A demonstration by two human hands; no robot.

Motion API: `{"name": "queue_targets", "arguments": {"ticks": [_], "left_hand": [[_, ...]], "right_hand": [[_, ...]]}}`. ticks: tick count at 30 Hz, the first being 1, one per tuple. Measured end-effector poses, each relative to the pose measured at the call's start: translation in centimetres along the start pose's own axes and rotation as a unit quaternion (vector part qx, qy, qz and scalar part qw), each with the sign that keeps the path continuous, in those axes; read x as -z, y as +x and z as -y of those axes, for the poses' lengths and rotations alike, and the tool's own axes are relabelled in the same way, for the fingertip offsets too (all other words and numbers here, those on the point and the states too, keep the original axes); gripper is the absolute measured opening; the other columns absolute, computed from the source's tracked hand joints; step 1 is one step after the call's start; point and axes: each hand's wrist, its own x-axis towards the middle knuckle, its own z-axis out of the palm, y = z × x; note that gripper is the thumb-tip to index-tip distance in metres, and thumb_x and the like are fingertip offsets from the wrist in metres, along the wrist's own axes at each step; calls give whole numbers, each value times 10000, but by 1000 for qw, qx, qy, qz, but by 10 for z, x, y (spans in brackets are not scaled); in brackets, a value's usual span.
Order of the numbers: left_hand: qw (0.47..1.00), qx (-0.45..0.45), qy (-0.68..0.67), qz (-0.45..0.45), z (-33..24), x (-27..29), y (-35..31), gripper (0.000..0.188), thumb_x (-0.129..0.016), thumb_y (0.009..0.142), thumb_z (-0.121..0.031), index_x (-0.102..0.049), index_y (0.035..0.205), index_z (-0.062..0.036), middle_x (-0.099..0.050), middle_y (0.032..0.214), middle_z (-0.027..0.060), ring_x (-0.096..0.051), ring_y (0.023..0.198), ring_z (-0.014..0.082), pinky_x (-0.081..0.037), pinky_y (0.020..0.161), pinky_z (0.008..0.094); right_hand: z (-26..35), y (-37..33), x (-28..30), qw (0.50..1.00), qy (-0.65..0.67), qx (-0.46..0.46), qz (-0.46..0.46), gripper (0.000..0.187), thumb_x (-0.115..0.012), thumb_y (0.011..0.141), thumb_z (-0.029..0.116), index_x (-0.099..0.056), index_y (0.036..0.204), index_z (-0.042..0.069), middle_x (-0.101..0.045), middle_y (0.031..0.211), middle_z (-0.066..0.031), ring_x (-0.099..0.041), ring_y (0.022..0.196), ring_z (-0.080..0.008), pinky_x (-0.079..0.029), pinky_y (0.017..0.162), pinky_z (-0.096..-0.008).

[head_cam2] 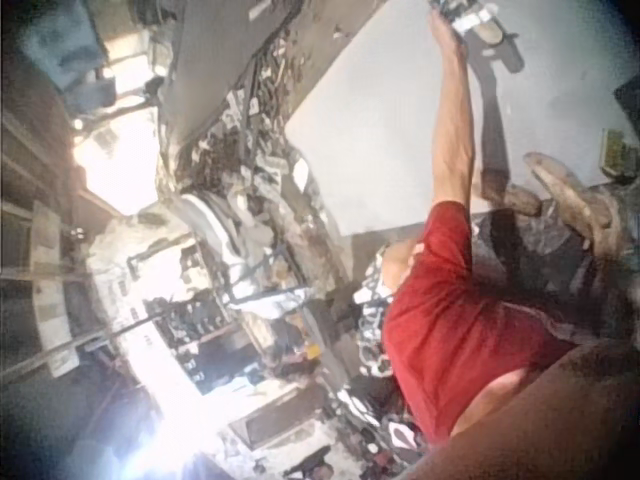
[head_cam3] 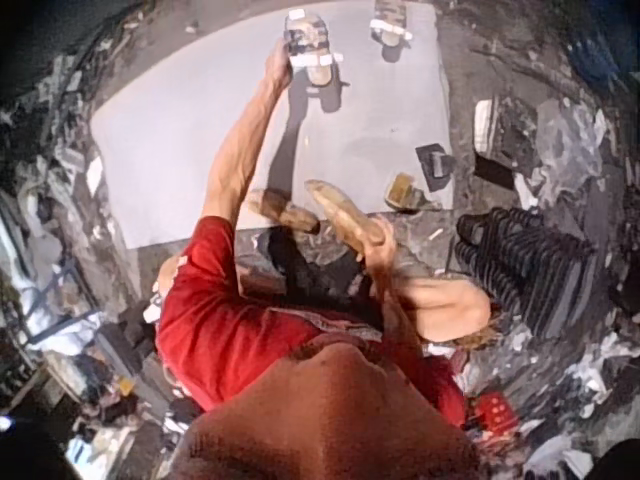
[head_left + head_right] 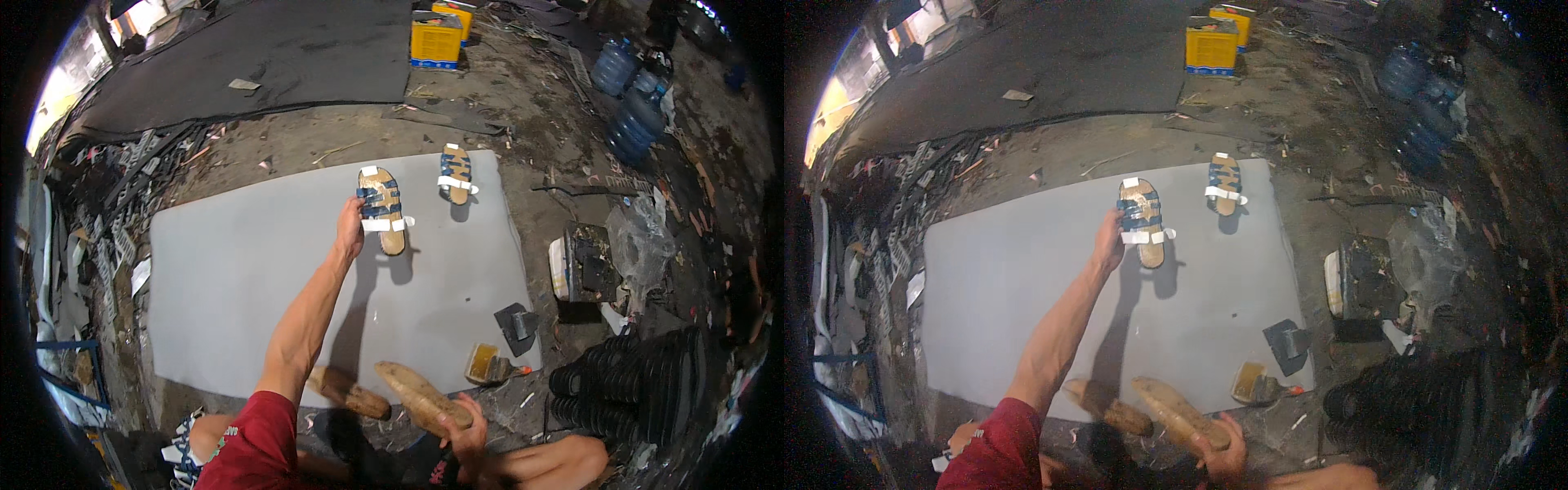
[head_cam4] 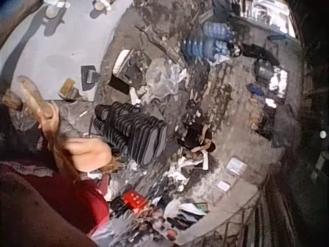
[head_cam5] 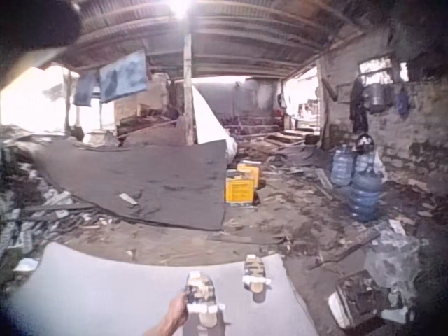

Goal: The person sits on the floor and applies glue to the soles of several sandals using a brush. They handle each sandal one at a time, dip the brush into a container of glue, and spread the adhesive on the sole before placing the sandal on a white sheet.

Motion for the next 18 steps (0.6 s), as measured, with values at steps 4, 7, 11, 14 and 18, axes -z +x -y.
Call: {"name": "queue_targets", "arguments": {"ticks": [4, 7, 11, 14, 18], "left_hand": [[990, 32, 132, 32, 53, -79, 76, 366, -535, 1036, -162, -609, 1363, -18, -704, 1140, 92, -682, 966, 207, -581, 816, 372], [994, 8, 113, -6, 78, -78, 124, 414, -531, 1039, -151, -596, 1419, 1, -734, 1145, 132, -719, 955, 221, -606, 746, 381], [996, 39, 84, 2, 115, -90, 167, 423, -536, 1042, -169, -598, 1413, 27, -734, 1159, 142, -712, 989, 233, -593, 819, 384], [984, 6, 175, -44, 137, -92, 187, 427, -556, 1040, -206, -614, 1390, 32, -733, 1182, 144, -697, 1061, 240, -556, 914, 375], [960, 31, 266, -87, 133, -79, 181, 550, -541, 1046, -387, -628, 1357, 59, -717, 1225, 257, -679, 1153, 354, -504, 1001, 434]], "right_hand": [[49, -5, -20, 996, -22, -79, -34, 526, -838, 833, 207, -643, 1221, -90, -501, 1438, -253, -717, 921, -304, -596, 508, -356], [57, 6, -20, 993, 10, -116, -8, 524, -820, 851, 225, -634, 1231, -85, -515, 1419, -246, -718, 919, -302, -589, 506, -357], [55, 19, -23, 991, 23, -132, -13, 521, -795, 875, 248, -622, 1244, -78, -535, 1395, -236, -719, 915, -299, -580, 505, -358], [52, 22, -25, 990, 28, -139, -9, 520, -776, 894, 266, -613, 1254, -72, -549, 1376, -229, -720, 913, -297, -573, 503, -358], [49, 22, -29, 989, 39, -140, -1, 520, -752, 918, 289, -601, 1267, -65, -569, 1351, -219, -721, 909, -295, -564, 501, -359]]}}
